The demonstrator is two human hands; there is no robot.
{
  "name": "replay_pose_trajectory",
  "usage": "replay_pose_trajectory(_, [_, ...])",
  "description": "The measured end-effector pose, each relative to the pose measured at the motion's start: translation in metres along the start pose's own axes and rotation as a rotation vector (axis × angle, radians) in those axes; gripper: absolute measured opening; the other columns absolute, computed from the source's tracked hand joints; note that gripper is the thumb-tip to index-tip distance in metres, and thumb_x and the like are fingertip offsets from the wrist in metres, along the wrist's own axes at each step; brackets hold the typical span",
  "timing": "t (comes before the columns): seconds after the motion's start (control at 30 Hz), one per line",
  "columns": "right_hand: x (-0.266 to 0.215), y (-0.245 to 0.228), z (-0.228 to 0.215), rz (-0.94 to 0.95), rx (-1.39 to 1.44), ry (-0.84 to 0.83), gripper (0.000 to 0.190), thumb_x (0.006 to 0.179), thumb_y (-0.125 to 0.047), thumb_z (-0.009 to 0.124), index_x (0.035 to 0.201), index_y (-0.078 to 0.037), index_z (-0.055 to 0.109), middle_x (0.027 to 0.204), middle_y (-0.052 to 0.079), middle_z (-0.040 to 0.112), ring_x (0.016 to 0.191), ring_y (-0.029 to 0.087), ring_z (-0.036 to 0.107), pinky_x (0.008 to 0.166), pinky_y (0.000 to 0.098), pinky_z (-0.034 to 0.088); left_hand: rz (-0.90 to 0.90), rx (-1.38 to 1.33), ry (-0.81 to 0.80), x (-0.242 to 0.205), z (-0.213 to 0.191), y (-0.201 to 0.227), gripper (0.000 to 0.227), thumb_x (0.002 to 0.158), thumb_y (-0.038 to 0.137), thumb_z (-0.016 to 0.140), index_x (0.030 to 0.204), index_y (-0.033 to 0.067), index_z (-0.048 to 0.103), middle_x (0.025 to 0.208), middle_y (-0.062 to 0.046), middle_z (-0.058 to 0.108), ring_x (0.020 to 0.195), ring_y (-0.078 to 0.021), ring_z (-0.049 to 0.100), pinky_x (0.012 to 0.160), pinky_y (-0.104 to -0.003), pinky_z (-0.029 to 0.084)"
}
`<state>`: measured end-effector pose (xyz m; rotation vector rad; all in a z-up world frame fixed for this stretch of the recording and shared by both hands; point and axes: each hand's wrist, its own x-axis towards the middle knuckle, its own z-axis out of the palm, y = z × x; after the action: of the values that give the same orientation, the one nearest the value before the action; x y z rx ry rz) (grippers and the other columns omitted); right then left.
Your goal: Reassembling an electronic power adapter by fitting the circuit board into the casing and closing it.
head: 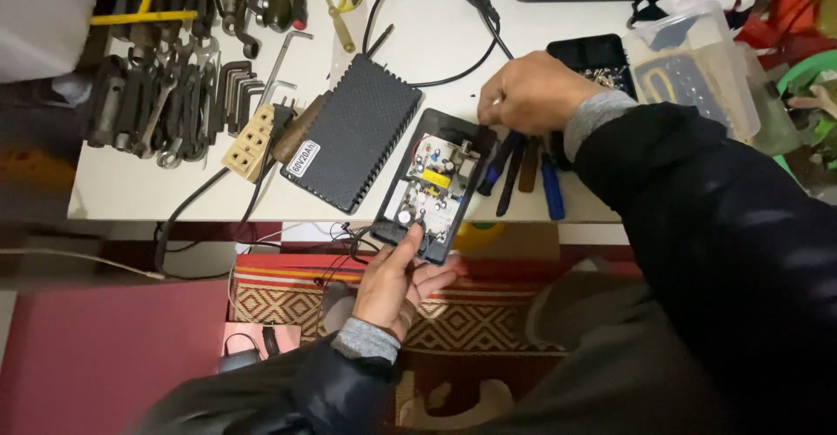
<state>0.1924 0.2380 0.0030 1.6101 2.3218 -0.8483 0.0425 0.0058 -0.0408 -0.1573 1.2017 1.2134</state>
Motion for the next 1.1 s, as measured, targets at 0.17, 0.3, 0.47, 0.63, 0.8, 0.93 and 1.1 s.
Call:
replay_pose_trajectory(0.17, [0.015, 0.013, 0.012, -0.198, -0.050, 0.222, 0.015, 0.095, -0.027, 0.073, 0.098, -0.016, 0.081, 0.089, 0.016, 0.076, 0.093, 0.038, 0.072, 0.083, 0.0456, 0.057, -0.015, 0.095, 0.029, 0.006, 0.006, 0.002, 0.050, 0.092, 0.030, 0.073, 0.115, -0.0077, 0.049, 0.093, -0.029, 0.063, 0.091, -0.0474, 0.073, 0.080, -0.057, 0.061])
replay_pose_trajectory(0.3, [0.016, 0.013, 0.015, -0.264, -0.046, 0.307, 0.012, 0.094, -0.027, 0.075, 0.098, -0.018, 0.081, 0.084, 0.012, 0.076, 0.086, 0.036, 0.073, 0.075, 0.0445, 0.057, -0.027, 0.170, 0.043, 0.011, 0.007, -0.004, 0.056, 0.089, 0.036, 0.076, 0.115, -0.0084, 0.054, 0.092, -0.023, 0.061, 0.090, -0.0416, 0.075, 0.080, -0.055, 0.061])
replay_pose_trajectory(0.47, [-0.009, -0.010, -0.001, -0.211, -0.035, 0.197, 0.024, 0.101, -0.028, 0.056, 0.105, -0.015, 0.077, 0.106, 0.010, 0.072, 0.102, 0.033, 0.066, 0.088, 0.0455, 0.051, -0.057, 0.211, 0.061, -0.002, 0.018, 0.006, 0.054, 0.089, 0.035, 0.071, 0.118, -0.0089, 0.060, 0.092, -0.029, 0.069, 0.084, -0.0381, 0.075, 0.077, -0.046, 0.062])
replay_pose_trajectory(0.63, [-0.031, -0.035, -0.011, -0.060, 0.074, 0.145, 0.045, 0.098, -0.049, 0.059, 0.119, -0.013, 0.075, 0.129, 0.011, 0.067, 0.118, 0.029, 0.059, 0.097, 0.0458, 0.047, -0.035, 0.240, -0.035, 0.002, 0.013, 0.004, 0.049, 0.095, 0.032, 0.062, 0.116, -0.0110, 0.069, 0.087, -0.031, 0.074, 0.075, -0.0347, 0.074, 0.072, -0.038, 0.063])
replay_pose_trajectory(0.8, [-0.039, -0.050, -0.014, 0.125, 0.166, 0.089, 0.045, 0.090, -0.049, 0.074, 0.117, -0.014, 0.071, 0.115, 0.007, 0.069, 0.099, 0.023, 0.064, 0.084, 0.0358, 0.054, -0.042, 0.237, -0.032, -0.003, 0.015, 0.006, 0.047, 0.097, 0.030, 0.061, 0.111, -0.0136, 0.071, 0.086, -0.030, 0.074, 0.072, -0.0339, 0.073, 0.069, -0.038, 0.063])
replay_pose_trajectory(0.93, [-0.026, -0.034, -0.006, 0.051, 0.110, 0.138, 0.047, 0.088, -0.054, 0.075, 0.113, -0.014, 0.073, 0.112, 0.007, 0.070, 0.100, 0.022, 0.063, 0.083, 0.0370, 0.052, -0.040, 0.232, -0.008, 0.000, 0.014, 0.004, 0.048, 0.094, 0.031, 0.064, 0.120, -0.0093, 0.068, 0.086, -0.029, 0.074, 0.074, -0.0336, 0.074, 0.073, -0.039, 0.064])
replay_pose_trajectory(1.1, [-0.020, -0.024, -0.001, -0.014, 0.088, 0.156, 0.050, 0.088, -0.057, 0.073, 0.111, -0.012, 0.071, 0.102, 0.008, 0.070, 0.093, 0.023, 0.063, 0.080, 0.0375, 0.052, -0.020, 0.281, -0.004, 0.004, 0.009, 0.001, 0.046, 0.092, 0.035, 0.065, 0.111, -0.0072, 0.071, 0.089, -0.025, 0.076, 0.075, -0.0286, 0.074, 0.069, -0.033, 0.062])
